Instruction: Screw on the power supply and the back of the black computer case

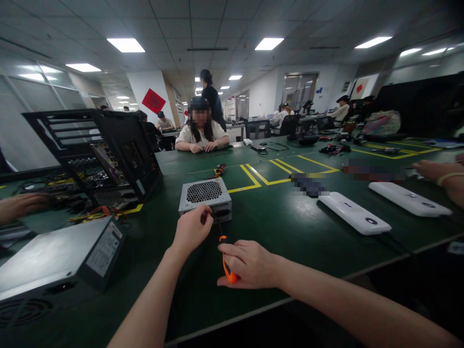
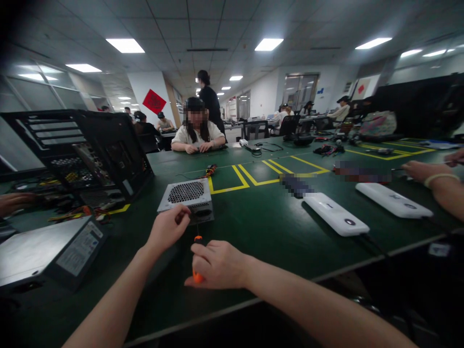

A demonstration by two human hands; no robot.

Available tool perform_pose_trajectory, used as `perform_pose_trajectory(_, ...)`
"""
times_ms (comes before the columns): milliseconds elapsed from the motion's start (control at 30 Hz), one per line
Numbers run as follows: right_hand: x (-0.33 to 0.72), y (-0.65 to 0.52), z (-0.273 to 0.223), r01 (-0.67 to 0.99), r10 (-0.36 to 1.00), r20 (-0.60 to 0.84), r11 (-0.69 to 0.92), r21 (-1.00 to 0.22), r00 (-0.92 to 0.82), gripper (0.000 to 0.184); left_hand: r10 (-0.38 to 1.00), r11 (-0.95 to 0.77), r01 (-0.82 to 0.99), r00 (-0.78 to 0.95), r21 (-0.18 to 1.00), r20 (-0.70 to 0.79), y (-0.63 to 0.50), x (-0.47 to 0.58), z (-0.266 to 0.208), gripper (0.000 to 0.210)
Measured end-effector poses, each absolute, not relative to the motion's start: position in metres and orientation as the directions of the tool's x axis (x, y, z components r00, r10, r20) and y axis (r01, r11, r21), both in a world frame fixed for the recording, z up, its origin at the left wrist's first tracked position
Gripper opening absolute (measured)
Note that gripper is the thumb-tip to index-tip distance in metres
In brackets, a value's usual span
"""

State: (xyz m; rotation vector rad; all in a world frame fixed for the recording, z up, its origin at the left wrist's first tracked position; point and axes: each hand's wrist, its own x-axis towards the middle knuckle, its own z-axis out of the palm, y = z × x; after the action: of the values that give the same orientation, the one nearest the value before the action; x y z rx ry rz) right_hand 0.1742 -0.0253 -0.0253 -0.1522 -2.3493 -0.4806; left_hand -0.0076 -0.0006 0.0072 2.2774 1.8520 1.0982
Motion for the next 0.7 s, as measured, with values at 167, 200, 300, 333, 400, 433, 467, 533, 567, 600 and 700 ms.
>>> perform_pose_trajectory(167,0.175,-0.029,-0.019,0.217,-0.003,0.603,0.931,0.292,-0.798,0.036,0.997,-0.075,0.679,0.054,0.73,0.053,0.011,-0.005,-0.007,0.022)
perform_pose_trajectory(200,0.176,-0.03,-0.018,0.215,-0.008,0.581,0.925,0.314,-0.814,0.035,0.997,-0.023,0.623,0.072,0.782,-0.028,0.013,-0.004,-0.009,0.023)
perform_pose_trajectory(300,0.176,-0.031,-0.015,0.193,-0.042,0.552,0.913,0.36,-0.833,0.032,0.985,0.092,0.421,0.096,0.903,-0.145,0.014,0.0,-0.01,0.028)
perform_pose_trajectory(333,0.176,-0.031,-0.015,0.188,-0.052,0.558,0.912,0.366,-0.828,0.031,0.981,0.121,0.355,0.098,0.927,-0.165,0.013,0.0,-0.01,0.029)
perform_pose_trajectory(400,0.175,-0.03,-0.017,0.186,-0.067,0.575,0.91,0.37,-0.816,0.029,0.973,0.169,0.255,0.109,0.952,-0.202,0.012,0.0,-0.008,0.03)
perform_pose_trajectory(433,0.174,-0.029,-0.018,0.188,-0.07,0.585,0.91,0.37,-0.808,0.029,0.969,0.189,0.219,0.118,0.957,-0.218,0.012,-0.001,-0.008,0.03)
perform_pose_trajectory(467,0.173,-0.029,-0.019,0.192,-0.07,0.596,0.911,0.365,-0.8,0.03,0.965,0.203,0.19,0.13,0.96,-0.23,0.012,-0.002,-0.008,0.031)
perform_pose_trajectory(533,0.171,-0.028,-0.022,0.209,-0.049,0.618,0.917,0.339,-0.785,0.034,0.958,0.217,0.149,0.155,0.965,-0.24,0.012,-0.003,-0.008,0.031)
perform_pose_trajectory(567,0.171,-0.029,-0.022,0.216,-0.033,0.626,0.923,0.317,-0.779,0.037,0.957,0.22,0.133,0.164,0.966,-0.24,0.012,-0.004,-0.009,0.031)
perform_pose_trajectory(600,0.17,-0.029,-0.023,0.218,-0.015,0.628,0.931,0.292,-0.778,0.039,0.956,0.221,0.121,0.171,0.968,-0.239,0.012,-0.004,-0.009,0.031)
perform_pose_trajectory(700,0.171,-0.031,-0.02,0.194,0.02,0.561,0.948,0.252,-0.827,0.039,0.954,0.229,0.096,0.177,0.969,-0.243,0.013,-0.004,-0.01,0.03)
